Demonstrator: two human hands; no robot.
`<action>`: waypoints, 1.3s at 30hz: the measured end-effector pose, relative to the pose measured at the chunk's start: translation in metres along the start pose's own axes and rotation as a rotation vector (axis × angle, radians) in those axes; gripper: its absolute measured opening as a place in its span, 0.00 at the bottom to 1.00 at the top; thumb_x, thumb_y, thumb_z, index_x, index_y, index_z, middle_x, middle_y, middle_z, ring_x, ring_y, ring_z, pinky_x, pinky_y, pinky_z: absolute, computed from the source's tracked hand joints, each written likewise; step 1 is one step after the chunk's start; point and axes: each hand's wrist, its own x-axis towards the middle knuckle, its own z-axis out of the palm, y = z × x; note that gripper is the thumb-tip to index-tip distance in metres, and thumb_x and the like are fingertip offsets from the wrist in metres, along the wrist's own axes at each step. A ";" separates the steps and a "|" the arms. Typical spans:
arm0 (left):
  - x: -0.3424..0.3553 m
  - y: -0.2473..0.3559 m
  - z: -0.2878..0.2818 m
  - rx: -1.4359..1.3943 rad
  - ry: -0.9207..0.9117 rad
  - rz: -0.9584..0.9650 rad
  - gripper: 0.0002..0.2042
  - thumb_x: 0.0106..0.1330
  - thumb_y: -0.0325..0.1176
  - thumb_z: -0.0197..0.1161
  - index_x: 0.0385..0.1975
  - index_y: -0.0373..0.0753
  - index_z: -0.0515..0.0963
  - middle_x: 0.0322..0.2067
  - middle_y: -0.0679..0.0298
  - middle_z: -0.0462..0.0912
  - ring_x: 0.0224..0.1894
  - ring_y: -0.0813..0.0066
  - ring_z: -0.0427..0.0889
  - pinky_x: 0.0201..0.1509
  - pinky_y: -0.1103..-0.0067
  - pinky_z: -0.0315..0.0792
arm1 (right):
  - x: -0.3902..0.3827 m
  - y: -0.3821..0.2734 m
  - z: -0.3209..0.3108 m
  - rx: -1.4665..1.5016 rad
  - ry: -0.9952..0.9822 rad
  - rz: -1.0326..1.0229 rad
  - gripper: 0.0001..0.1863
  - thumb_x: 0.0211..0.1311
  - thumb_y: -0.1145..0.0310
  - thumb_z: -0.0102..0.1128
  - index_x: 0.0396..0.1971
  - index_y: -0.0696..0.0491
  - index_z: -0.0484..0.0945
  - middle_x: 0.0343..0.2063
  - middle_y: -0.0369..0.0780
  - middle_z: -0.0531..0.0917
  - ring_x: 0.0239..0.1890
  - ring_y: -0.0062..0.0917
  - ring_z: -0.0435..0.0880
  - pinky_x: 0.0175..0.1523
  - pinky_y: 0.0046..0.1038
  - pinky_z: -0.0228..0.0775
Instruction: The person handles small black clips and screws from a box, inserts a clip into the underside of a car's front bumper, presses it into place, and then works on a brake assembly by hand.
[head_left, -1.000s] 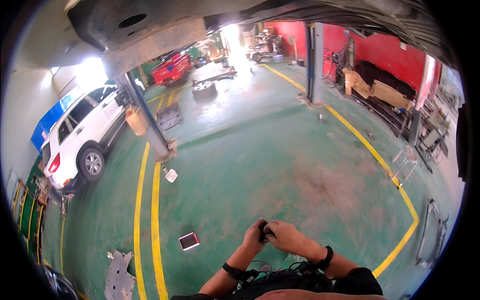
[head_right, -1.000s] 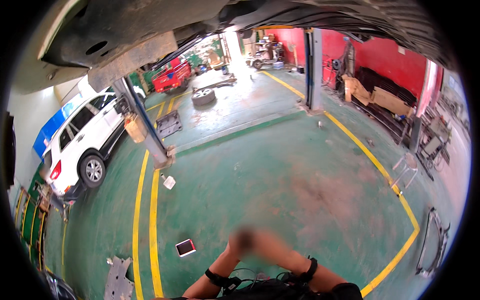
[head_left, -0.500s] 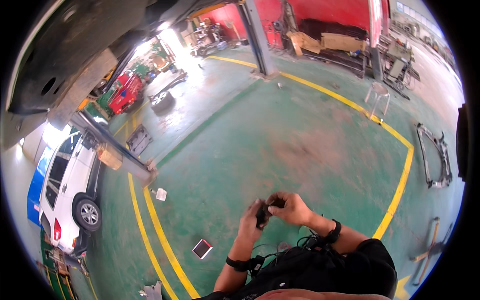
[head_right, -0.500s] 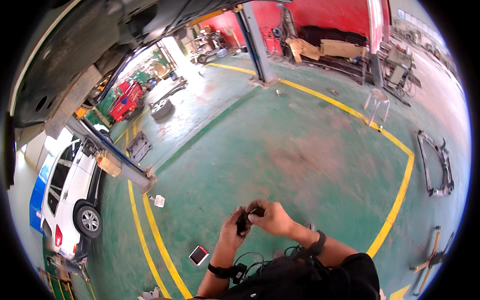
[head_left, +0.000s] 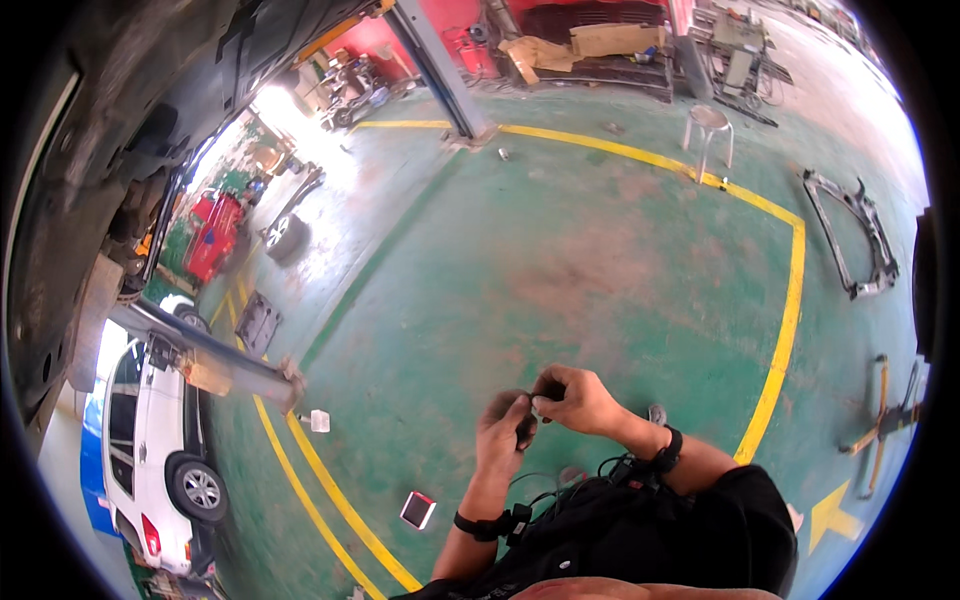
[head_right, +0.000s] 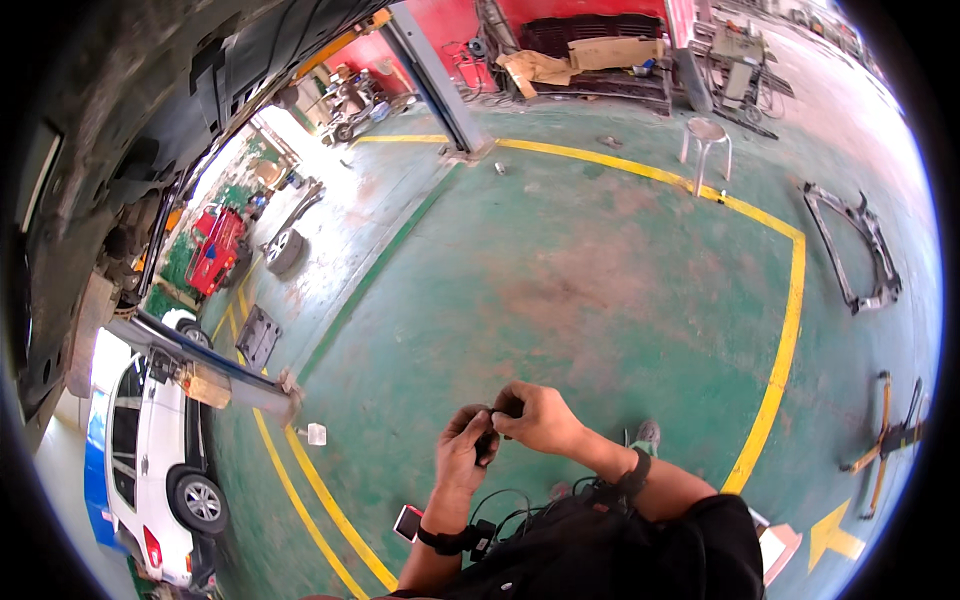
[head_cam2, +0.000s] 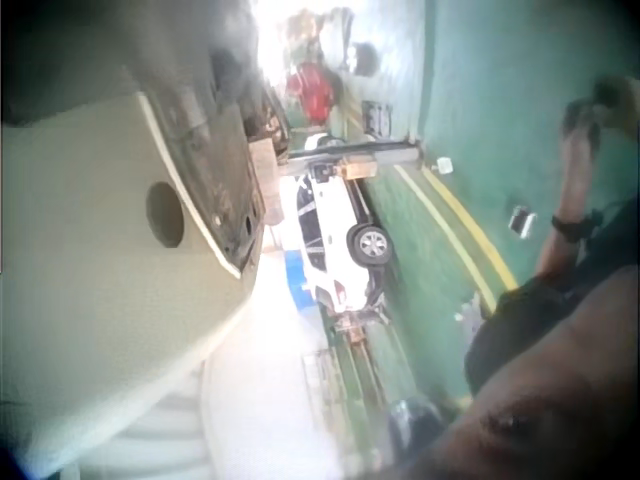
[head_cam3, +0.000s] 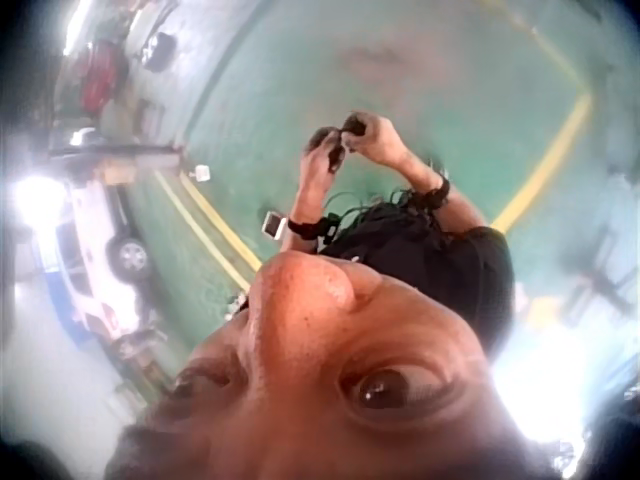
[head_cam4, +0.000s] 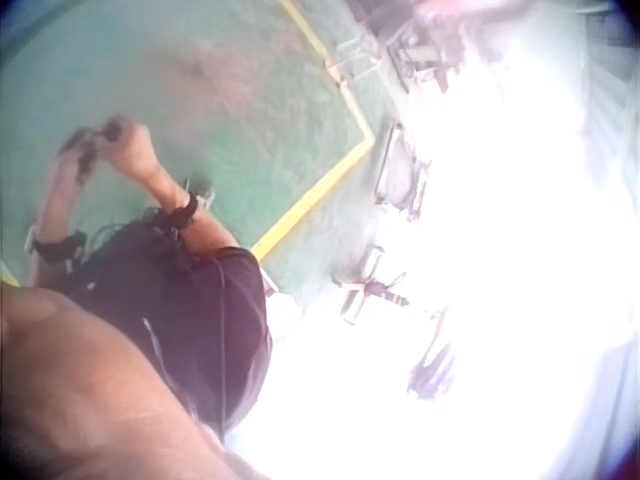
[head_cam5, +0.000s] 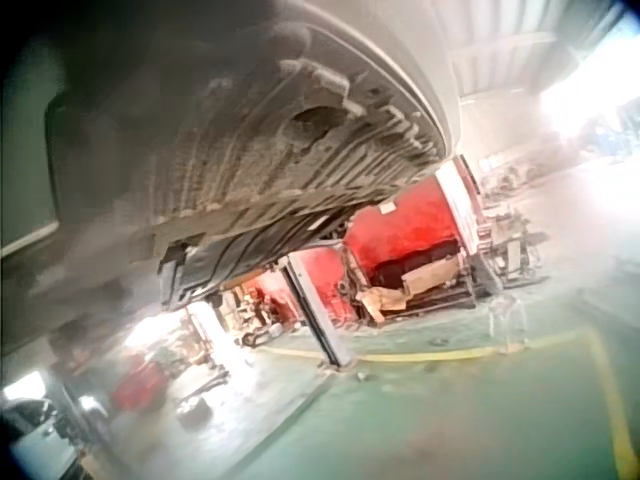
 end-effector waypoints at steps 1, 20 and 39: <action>0.007 -0.004 0.011 -0.001 -0.012 -0.010 0.06 0.71 0.34 0.61 0.39 0.39 0.78 0.25 0.70 0.77 0.21 0.81 0.74 0.16 0.87 0.58 | 0.003 0.005 -0.012 0.012 0.010 0.002 0.12 0.58 0.69 0.65 0.37 0.61 0.79 0.26 0.40 0.85 0.29 0.20 0.84 0.37 0.26 0.77; 0.160 -0.063 0.242 0.116 -0.170 -0.176 0.09 0.71 0.36 0.62 0.43 0.39 0.78 0.24 0.72 0.75 0.21 0.85 0.73 0.18 0.87 0.57 | 0.036 0.019 -0.268 0.213 0.262 -0.003 0.06 0.62 0.75 0.60 0.34 0.62 0.75 0.25 0.39 0.82 0.25 0.20 0.83 0.30 0.25 0.78; 0.354 -0.047 0.382 0.278 -0.391 -0.239 0.09 0.71 0.38 0.63 0.42 0.40 0.78 0.25 0.73 0.74 0.23 0.85 0.73 0.19 0.88 0.58 | 0.157 0.005 -0.448 0.157 0.395 -0.010 0.05 0.62 0.74 0.57 0.34 0.61 0.75 0.23 0.36 0.79 0.22 0.18 0.79 0.27 0.23 0.73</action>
